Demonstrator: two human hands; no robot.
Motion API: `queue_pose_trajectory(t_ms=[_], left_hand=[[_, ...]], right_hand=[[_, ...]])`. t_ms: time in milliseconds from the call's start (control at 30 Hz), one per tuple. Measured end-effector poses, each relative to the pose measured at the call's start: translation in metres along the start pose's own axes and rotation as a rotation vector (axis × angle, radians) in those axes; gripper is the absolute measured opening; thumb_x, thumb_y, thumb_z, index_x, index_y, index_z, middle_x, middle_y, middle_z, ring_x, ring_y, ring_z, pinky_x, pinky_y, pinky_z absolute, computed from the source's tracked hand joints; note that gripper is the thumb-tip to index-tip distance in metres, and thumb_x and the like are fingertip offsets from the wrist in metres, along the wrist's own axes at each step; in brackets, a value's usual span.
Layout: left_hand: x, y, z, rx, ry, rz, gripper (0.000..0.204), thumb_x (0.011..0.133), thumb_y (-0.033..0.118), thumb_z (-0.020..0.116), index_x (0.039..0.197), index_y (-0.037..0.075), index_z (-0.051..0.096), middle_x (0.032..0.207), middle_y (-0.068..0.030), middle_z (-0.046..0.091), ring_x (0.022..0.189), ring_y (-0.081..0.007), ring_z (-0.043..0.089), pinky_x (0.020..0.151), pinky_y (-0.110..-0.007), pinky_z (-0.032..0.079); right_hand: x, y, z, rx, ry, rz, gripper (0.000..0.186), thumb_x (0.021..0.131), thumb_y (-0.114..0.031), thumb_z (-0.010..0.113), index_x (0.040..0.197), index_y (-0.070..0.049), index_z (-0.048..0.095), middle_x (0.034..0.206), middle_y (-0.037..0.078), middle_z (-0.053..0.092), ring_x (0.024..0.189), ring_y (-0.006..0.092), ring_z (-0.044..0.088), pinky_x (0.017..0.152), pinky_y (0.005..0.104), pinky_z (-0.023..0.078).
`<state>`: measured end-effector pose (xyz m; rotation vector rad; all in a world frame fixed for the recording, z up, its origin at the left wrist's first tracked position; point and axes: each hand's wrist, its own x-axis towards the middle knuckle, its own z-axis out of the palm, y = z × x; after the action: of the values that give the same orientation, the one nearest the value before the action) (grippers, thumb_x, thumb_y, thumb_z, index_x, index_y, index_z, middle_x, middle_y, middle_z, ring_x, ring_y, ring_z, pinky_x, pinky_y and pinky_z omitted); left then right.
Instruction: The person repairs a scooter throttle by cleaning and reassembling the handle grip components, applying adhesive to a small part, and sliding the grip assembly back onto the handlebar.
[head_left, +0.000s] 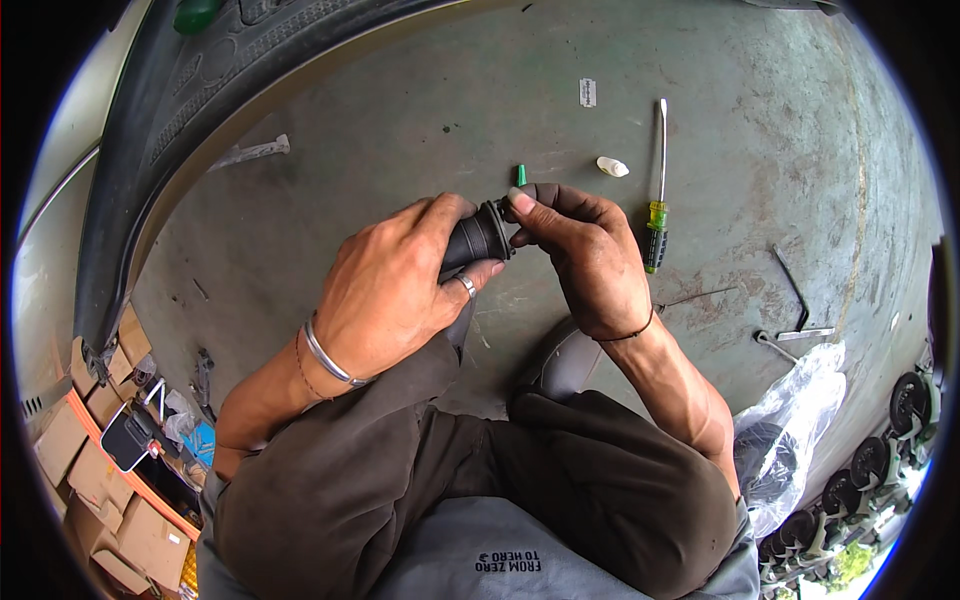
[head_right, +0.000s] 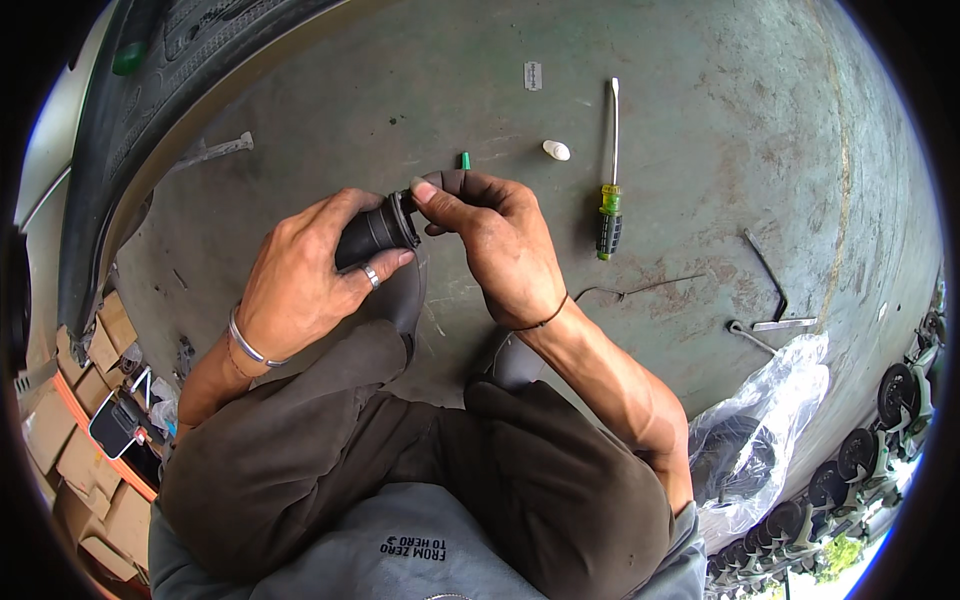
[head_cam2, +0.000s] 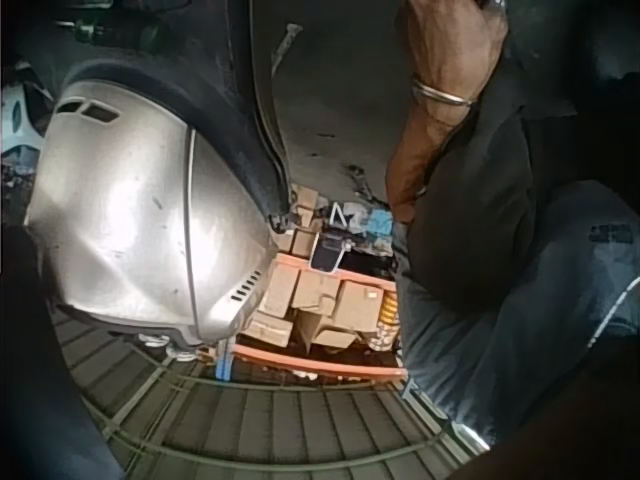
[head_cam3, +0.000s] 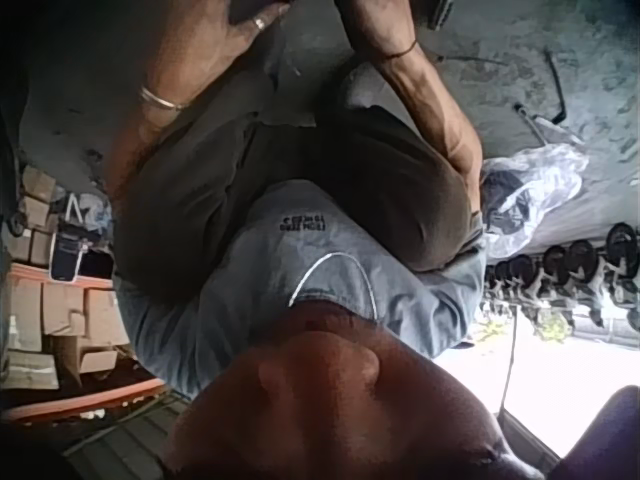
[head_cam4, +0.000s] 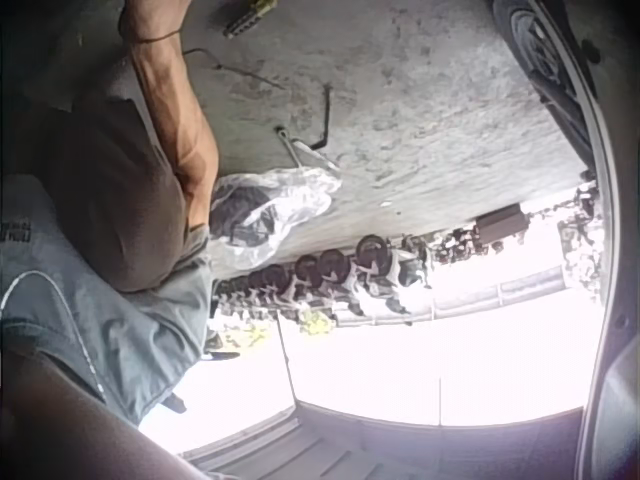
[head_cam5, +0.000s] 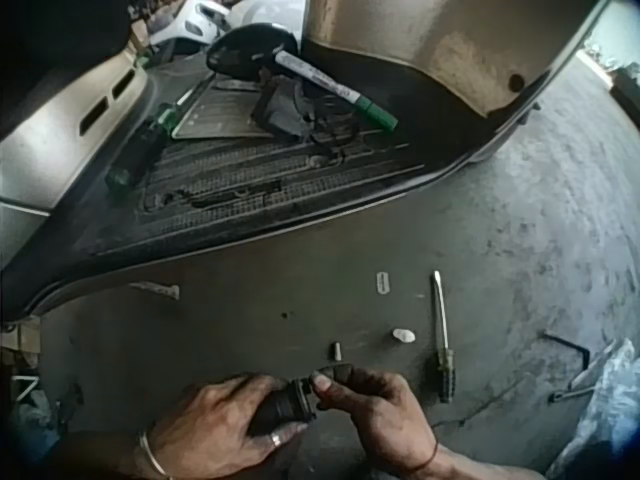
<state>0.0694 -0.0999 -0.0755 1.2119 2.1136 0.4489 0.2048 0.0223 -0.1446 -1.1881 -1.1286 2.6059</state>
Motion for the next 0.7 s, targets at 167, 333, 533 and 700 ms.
queue_pose_trajectory(t_ms=[167, 333, 533, 700], left_hand=[[-0.0009, -0.0013, 0.0033, 0.023, 0.015, 0.012, 0.042, 0.08, 0.024, 0.08, 0.106, -0.002, 0.061, 0.091, -0.0208, 0.068, 0.081, -0.0385, 0.068, 0.07, -0.043, 0.054], [-0.0012, -0.0025, 0.0047, 0.089, 0.023, 0.034, 0.042, 0.079, 0.024, 0.08, 0.107, 0.0, 0.06, 0.093, -0.0192, 0.068, 0.082, -0.0387, 0.068, 0.07, -0.044, 0.054], [-0.0005, -0.0019, 0.0057, 0.107, 0.012, 0.067, 0.035, 0.08, 0.016, 0.075, 0.102, -0.002, 0.055, 0.09, -0.0182, 0.064, 0.082, -0.0371, 0.066, 0.071, -0.045, 0.053], [-0.0009, -0.003, 0.006, 0.116, 0.012, 0.081, 0.034, 0.08, 0.015, 0.075, 0.102, -0.001, 0.055, 0.091, -0.0182, 0.064, 0.083, -0.0367, 0.066, 0.072, -0.045, 0.053]], right_hand=[[0.0004, 0.0024, -0.0008, -0.022, 0.008, -0.002, 0.023, 0.092, -0.02, 0.069, 0.094, 0.002, 0.072, 0.082, 0.001, 0.065, 0.08, 0.0102, 0.052, 0.077, 0.0271, 0.042], [-0.0001, 0.0023, 0.0007, -0.033, 0.022, -0.014, 0.023, 0.092, -0.021, 0.068, 0.094, 0.002, 0.072, 0.081, 0.001, 0.064, 0.078, 0.0099, 0.052, 0.074, 0.0264, 0.042], [-0.0004, 0.0011, 0.003, -0.183, 0.093, -0.039, 0.026, 0.092, -0.023, 0.069, 0.093, 0.003, 0.071, 0.079, 0.001, 0.063, 0.075, 0.0089, 0.051, 0.069, 0.0262, 0.04], [-0.0022, 0.0007, 0.0051, -0.245, 0.113, -0.056, 0.028, 0.092, -0.025, 0.069, 0.094, 0.003, 0.07, 0.078, 0.001, 0.062, 0.074, 0.0087, 0.051, 0.067, 0.0261, 0.04]])
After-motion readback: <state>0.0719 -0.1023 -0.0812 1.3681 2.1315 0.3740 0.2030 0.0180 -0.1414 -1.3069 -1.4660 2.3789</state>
